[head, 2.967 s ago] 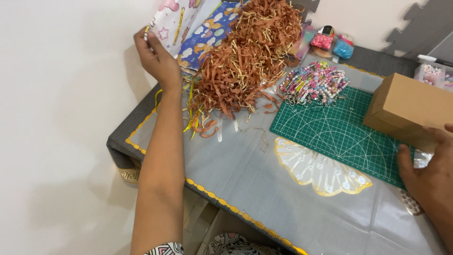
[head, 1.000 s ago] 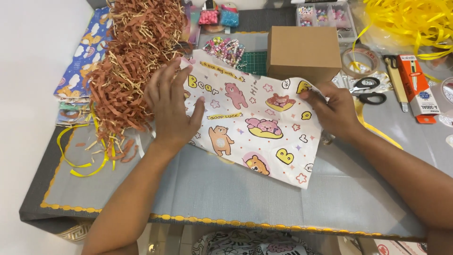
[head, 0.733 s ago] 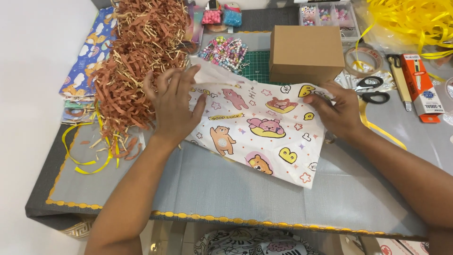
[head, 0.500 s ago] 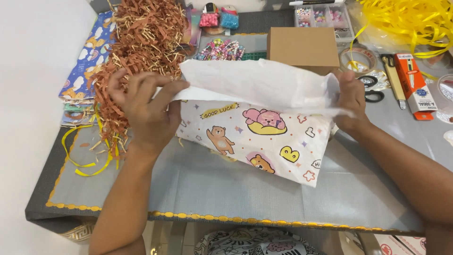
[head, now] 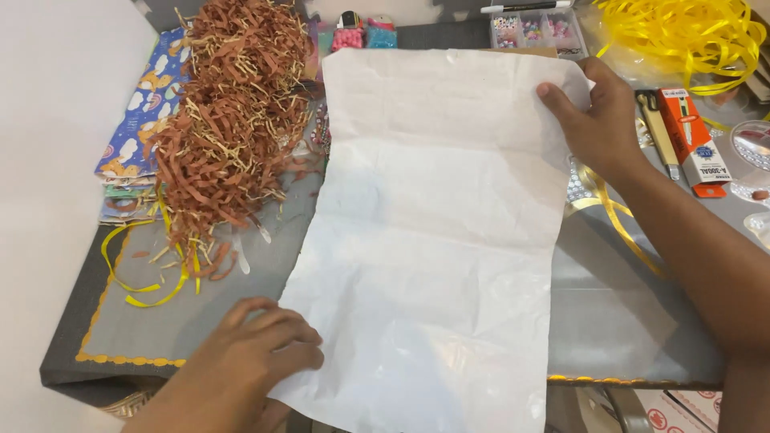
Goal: Wrapping a small cardboard box containing a bracelet with decorative paper, tape, and scissors.
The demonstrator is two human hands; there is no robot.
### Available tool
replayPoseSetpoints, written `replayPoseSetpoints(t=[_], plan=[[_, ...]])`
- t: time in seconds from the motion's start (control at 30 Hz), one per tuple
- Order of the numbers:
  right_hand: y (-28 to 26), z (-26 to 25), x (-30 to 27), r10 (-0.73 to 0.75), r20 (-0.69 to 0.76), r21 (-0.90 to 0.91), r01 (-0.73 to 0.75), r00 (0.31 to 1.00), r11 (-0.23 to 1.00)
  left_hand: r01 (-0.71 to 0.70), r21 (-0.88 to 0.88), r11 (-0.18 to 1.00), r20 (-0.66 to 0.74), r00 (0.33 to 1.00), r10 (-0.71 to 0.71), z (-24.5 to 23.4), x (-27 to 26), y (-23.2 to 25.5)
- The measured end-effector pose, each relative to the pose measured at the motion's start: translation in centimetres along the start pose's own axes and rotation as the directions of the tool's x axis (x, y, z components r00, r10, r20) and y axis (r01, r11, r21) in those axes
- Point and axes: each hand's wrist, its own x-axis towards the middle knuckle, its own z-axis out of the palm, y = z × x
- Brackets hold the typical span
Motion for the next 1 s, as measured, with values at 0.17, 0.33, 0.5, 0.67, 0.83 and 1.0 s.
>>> replayPoseSetpoints(t=[0.17,0.33,0.5,0.67,0.83,1.0], plan=[[0.3,-1.7,2.4,-0.273,0.288,-0.068,0.304,0.918,0.95,0.107,-0.347,0.932,0.245,0.969,-0.02,0.3,-0.5,0.9],[-0.5,-4.6,4.7,-0.434,0.389,-0.047,0.488,0.813,0.872,0.102,-0.296,0.95,0.036,0.995,-0.096,-1.4,5.7,1.2],[5.0,-6.0,6.1,-0.4,0.477,-0.163,0.526,0.783,0.835,0.126,-0.154,0.98,-0.094,0.986,-0.141,2.9,9.1,-2.0],[4.0,-4.6,4.6,-0.191,0.608,-0.257,0.418,0.771,0.871,0.177,-0.014,0.984,-0.057,0.983,-0.177,5.7,9.7,-3.7],[4.5,-3.1,6.6,-0.274,0.585,-0.214,0.471,0.764,0.856,0.195,0.037,0.98,-0.123,0.974,-0.19,6.2,10.1,-2.7],[2.8,-1.5,7.9,-0.193,0.674,-0.295,0.5,0.713,0.814,0.147,0.124,0.981,-0.126,0.983,-0.131,6.5,12.0,-2.6]])
